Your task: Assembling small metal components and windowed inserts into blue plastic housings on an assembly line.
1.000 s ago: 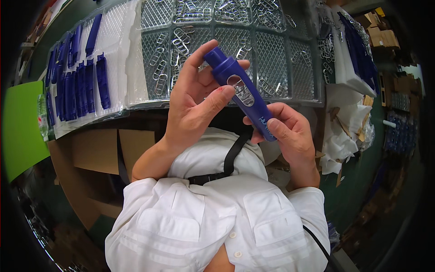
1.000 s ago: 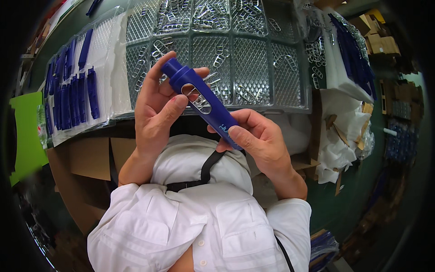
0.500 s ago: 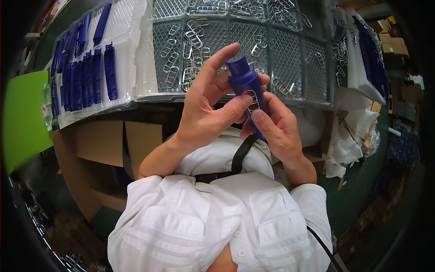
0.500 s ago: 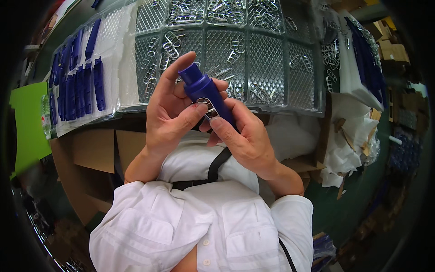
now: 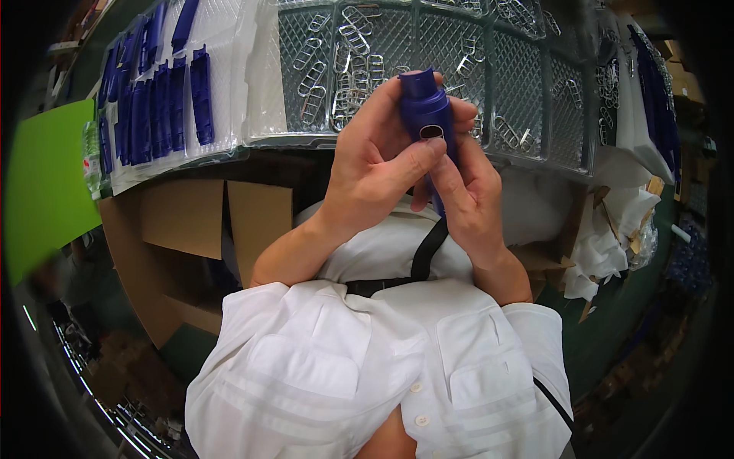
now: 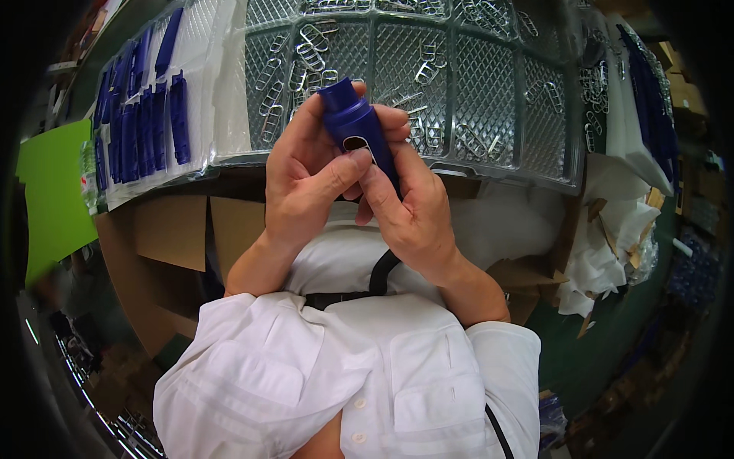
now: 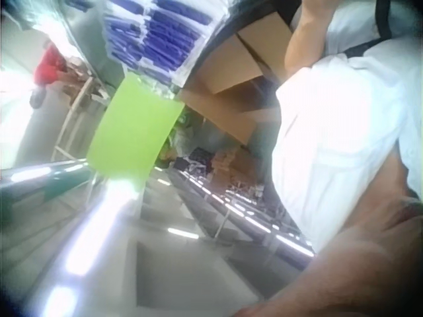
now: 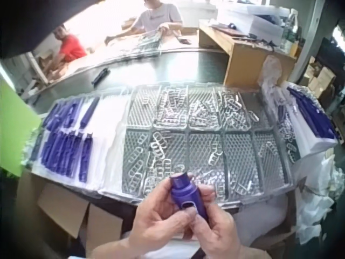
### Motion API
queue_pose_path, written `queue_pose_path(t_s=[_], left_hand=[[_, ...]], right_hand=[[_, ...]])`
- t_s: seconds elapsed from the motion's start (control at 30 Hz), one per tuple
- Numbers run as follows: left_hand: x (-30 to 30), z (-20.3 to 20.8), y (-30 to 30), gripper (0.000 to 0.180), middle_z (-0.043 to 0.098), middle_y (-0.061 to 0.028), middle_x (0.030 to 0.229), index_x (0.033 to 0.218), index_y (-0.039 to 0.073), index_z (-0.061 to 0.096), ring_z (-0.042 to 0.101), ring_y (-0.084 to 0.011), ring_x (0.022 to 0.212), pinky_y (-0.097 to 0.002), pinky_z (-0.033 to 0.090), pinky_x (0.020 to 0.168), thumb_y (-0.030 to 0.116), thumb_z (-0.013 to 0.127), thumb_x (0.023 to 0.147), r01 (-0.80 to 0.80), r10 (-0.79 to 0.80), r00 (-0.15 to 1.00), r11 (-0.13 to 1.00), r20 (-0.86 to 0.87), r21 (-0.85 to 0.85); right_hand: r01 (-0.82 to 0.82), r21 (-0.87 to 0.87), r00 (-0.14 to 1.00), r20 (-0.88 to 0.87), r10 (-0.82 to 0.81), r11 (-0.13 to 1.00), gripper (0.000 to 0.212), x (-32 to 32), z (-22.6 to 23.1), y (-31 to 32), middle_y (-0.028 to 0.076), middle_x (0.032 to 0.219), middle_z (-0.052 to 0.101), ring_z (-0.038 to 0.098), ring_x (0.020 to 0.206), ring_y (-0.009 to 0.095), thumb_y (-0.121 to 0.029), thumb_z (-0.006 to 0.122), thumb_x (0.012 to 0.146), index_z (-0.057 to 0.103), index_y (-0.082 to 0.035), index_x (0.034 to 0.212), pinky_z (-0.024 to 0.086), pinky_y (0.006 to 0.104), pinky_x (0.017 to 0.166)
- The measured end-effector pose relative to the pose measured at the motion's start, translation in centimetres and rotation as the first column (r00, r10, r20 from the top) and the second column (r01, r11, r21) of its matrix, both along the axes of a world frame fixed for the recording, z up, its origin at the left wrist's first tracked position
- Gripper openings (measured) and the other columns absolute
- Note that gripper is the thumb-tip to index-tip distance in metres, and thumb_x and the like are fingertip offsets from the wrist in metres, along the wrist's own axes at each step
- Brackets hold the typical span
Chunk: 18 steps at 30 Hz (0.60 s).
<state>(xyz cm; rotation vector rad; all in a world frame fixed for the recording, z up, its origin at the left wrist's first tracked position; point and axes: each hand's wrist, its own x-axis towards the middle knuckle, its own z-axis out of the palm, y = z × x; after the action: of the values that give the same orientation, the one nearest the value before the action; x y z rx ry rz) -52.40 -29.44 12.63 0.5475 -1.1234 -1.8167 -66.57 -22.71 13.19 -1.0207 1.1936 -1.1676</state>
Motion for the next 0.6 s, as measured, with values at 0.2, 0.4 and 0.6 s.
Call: queue_pose_path(t_s=[0.2,0.4,0.6], left_hand=[[0.2,-0.2,-0.2,0.056,0.061,-0.0212,0.133,0.149,-0.003,0.035,0.065,-0.025,0.117,-0.0264,0.062,0.056,-0.002,0.058,0.098,0.015,-0.014,1.0,1.0,0.014,-0.02],[0.1,0.1,0.1,0.058,0.06,-0.0264,0.134,0.153,-0.004,0.034,0.065,-0.0331,0.122,-0.0422,0.055,0.101,0.004,0.059,0.101,0.003,-0.003,1.0,1.0,-0.021,-0.003],[-0.5,-1.2,0.8,0.055,0.061,-0.0202,0.131,0.15,-0.001,0.033,0.066,-0.0254,0.116,-0.0336,0.061,0.089,-0.004,0.056,0.1,-0.111,0.116,0.992,0.989,0.051,-0.096]], right_hand=[[0.007,0.031,0.998,0.067,-0.009,0.999,0.033,-0.1,-0.3,-0.1,0.004,0.088,0.066,0.061,0.065,0.008,-0.026,0.054,0.109,0.056,0.002,0.127,0.049,0.0224,0.057],[-0.039,0.035,0.986,0.162,0.033,0.999,0.035,-0.5,0.2,0.2,0.006,0.095,0.066,0.057,0.065,0.007,-0.023,0.053,0.109,0.054,0.003,0.132,0.048,0.0225,0.059],[-0.005,0.061,0.988,0.155,-0.005,0.998,0.035,0.1,-0.7,-0.2,0.008,0.098,0.067,0.064,0.067,0.011,-0.016,0.05,0.108,0.053,0.005,0.136,0.051,0.0248,0.059]])
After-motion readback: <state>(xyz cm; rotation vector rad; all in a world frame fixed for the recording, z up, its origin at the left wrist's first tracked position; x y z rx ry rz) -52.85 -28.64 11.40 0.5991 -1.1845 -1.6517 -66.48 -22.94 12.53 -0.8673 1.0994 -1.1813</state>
